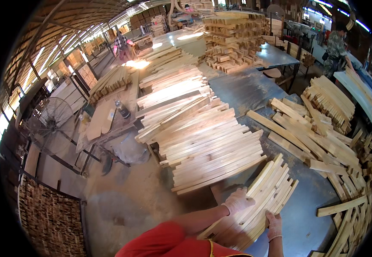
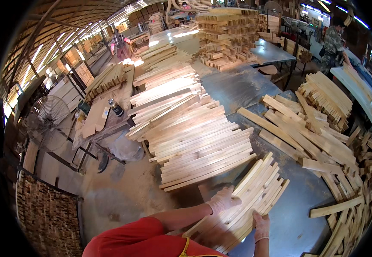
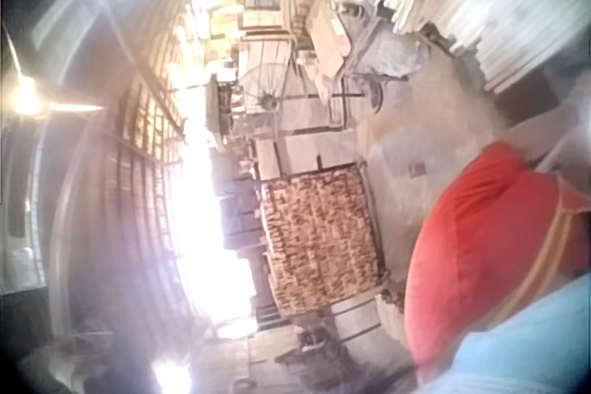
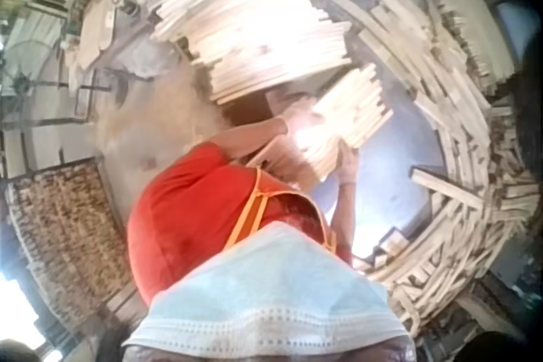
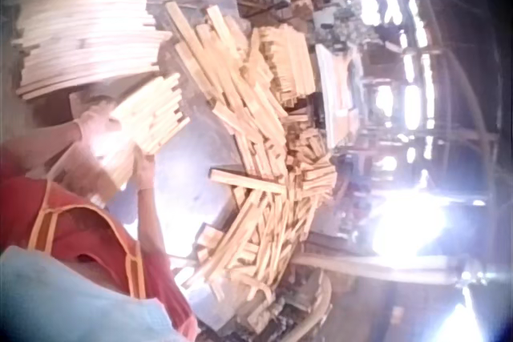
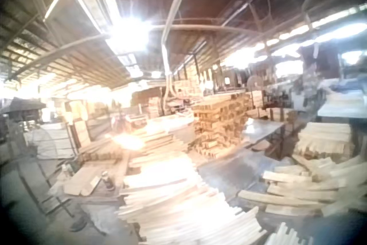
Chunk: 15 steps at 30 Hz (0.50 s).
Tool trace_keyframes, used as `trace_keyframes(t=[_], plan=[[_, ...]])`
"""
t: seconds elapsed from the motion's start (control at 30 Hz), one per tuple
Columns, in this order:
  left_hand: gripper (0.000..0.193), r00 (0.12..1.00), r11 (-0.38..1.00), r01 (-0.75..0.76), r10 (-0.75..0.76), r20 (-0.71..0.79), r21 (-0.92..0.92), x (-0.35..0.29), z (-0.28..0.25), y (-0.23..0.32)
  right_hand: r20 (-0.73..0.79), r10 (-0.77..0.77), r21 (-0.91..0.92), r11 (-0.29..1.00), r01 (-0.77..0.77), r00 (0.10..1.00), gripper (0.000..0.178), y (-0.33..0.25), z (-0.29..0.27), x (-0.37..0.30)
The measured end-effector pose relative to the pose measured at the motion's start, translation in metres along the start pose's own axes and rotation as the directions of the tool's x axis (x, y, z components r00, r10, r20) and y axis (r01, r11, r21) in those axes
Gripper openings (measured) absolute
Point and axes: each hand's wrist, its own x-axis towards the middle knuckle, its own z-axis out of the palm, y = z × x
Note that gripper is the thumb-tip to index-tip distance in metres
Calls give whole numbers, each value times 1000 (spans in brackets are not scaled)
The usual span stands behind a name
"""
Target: The person picks up thin wooden planks from a disorganized pile on a metal table and stacks them neatly into a vertical arrangement. The person handles the planks one by one, aligning them carefully to form a growing stack.
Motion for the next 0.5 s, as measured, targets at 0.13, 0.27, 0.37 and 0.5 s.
trace_keyframes(t=[0.13,0.27,0.37,0.5], plan=[[93,965,957,-253,239,-109,-142,-22,-50,65,-69,-230,-32,973,228,971,65,-76,-14,-12],[96,750,751,-627,508,-424,-210,-47,-102,135,-163,-640,-152,768,621,751,75,-209,19,-81],[100,563,626,-775,624,-541,-85,-52,-122,135,-156,-702,-268,708,654,695,74,-235,12,-98],[98,577,621,-782,694,-431,-47,-20,-92,95,-125,-571,-418,772,478,812,69,-187,4,-100]])
